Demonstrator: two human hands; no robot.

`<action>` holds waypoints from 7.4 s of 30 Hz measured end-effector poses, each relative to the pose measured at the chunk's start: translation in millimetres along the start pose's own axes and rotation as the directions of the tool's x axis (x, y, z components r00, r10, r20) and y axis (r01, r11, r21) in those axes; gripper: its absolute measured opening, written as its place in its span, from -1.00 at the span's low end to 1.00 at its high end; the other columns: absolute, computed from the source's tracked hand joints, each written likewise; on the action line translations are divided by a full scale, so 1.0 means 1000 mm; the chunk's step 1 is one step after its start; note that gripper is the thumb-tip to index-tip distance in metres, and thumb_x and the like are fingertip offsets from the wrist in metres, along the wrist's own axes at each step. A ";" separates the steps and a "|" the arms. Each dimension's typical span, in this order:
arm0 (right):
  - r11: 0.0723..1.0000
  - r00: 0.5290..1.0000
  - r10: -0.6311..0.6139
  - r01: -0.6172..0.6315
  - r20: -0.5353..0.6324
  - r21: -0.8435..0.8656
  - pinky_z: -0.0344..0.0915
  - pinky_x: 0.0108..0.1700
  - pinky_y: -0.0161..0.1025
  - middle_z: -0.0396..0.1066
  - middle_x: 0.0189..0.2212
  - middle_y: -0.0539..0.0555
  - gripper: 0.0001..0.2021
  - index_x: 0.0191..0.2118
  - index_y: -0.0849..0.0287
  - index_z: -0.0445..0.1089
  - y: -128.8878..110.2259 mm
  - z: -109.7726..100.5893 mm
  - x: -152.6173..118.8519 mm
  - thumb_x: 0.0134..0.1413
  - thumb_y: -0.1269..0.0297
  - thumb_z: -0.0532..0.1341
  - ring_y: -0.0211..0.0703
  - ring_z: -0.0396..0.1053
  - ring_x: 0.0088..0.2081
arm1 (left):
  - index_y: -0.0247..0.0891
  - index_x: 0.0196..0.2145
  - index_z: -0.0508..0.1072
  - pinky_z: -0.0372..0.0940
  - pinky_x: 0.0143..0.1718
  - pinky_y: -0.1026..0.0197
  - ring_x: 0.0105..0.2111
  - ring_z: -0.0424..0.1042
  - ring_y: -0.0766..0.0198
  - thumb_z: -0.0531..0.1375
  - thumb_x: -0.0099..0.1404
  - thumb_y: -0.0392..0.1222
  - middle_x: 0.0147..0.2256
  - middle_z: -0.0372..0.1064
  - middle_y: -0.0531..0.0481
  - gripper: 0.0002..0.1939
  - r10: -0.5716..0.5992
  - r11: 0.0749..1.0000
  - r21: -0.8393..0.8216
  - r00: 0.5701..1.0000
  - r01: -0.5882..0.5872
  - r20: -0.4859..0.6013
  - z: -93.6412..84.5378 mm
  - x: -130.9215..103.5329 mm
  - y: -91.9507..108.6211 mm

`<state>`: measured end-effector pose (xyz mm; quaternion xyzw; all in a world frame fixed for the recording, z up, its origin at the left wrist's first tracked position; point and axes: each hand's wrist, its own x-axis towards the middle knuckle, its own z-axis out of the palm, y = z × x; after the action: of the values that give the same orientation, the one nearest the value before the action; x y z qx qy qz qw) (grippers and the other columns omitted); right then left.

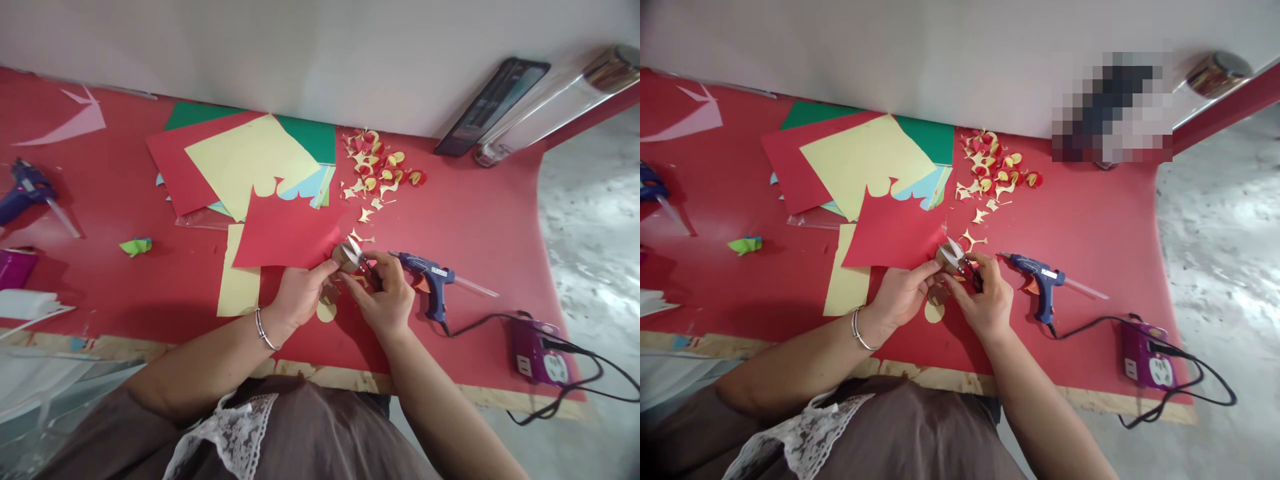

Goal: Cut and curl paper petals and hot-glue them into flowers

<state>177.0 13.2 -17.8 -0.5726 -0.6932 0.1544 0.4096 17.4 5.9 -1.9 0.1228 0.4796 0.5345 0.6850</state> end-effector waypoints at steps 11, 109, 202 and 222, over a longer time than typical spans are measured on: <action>0.996 0.998 -0.057 0.060 0.035 -0.066 0.39 -0.45 -0.33 0.52 -0.42 -0.10 -0.64 0.02 0.02 0.49 -0.001 -0.003 -0.002 0.22 -0.04 0.39 -0.26 0.41 -0.55 | -0.33 -0.27 0.62 0.37 -0.55 0.22 -0.52 0.49 0.28 0.60 0.00 -0.08 -0.43 0.53 0.01 -0.59 -0.004 0.999 -0.052 1.000 0.004 0.002 0.005 -0.002 0.006; 0.848 0.942 0.278 -0.333 0.190 0.412 0.23 -0.34 -0.27 0.42 -0.47 -0.07 -0.79 -0.31 0.12 0.52 -0.001 -0.009 0.010 0.20 0.10 0.42 -0.26 0.26 -0.45 | -0.26 -0.23 0.72 0.46 -0.40 0.16 -0.40 0.59 0.18 0.62 0.05 -0.04 -0.28 0.66 -0.09 -0.62 0.100 0.993 0.042 0.986 -0.107 0.137 0.003 -0.003 0.012; 0.688 0.889 0.287 -0.450 0.356 0.569 -0.04 -0.49 -0.24 0.10 -0.57 -0.11 -0.51 -0.41 0.09 0.28 0.001 -0.007 0.000 0.42 -0.19 0.23 -0.30 0.01 -0.54 | -0.27 -0.38 0.67 0.44 -0.18 0.19 -0.26 0.58 0.24 0.66 -0.07 -0.10 -0.32 0.63 0.00 -0.64 0.063 0.984 -0.163 0.998 -0.064 -0.014 0.022 0.002 0.015; 0.736 0.885 0.305 -0.453 0.351 0.503 -0.03 -0.47 -0.23 0.11 -0.58 -0.10 -0.48 -0.45 0.09 0.21 0.000 -0.011 0.000 0.43 -0.18 0.22 -0.29 0.01 -0.53 | -0.23 -0.38 0.71 0.52 -0.20 0.19 -0.34 0.62 0.22 0.64 -0.01 -0.03 -0.34 0.67 -0.01 -0.67 0.111 0.989 -0.103 0.993 -0.106 0.042 0.018 0.000 0.013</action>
<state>185.1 10.8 -11.4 -0.5289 -0.5270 0.5053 0.4327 23.3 16.9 16.1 0.1267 0.4283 0.5915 0.6713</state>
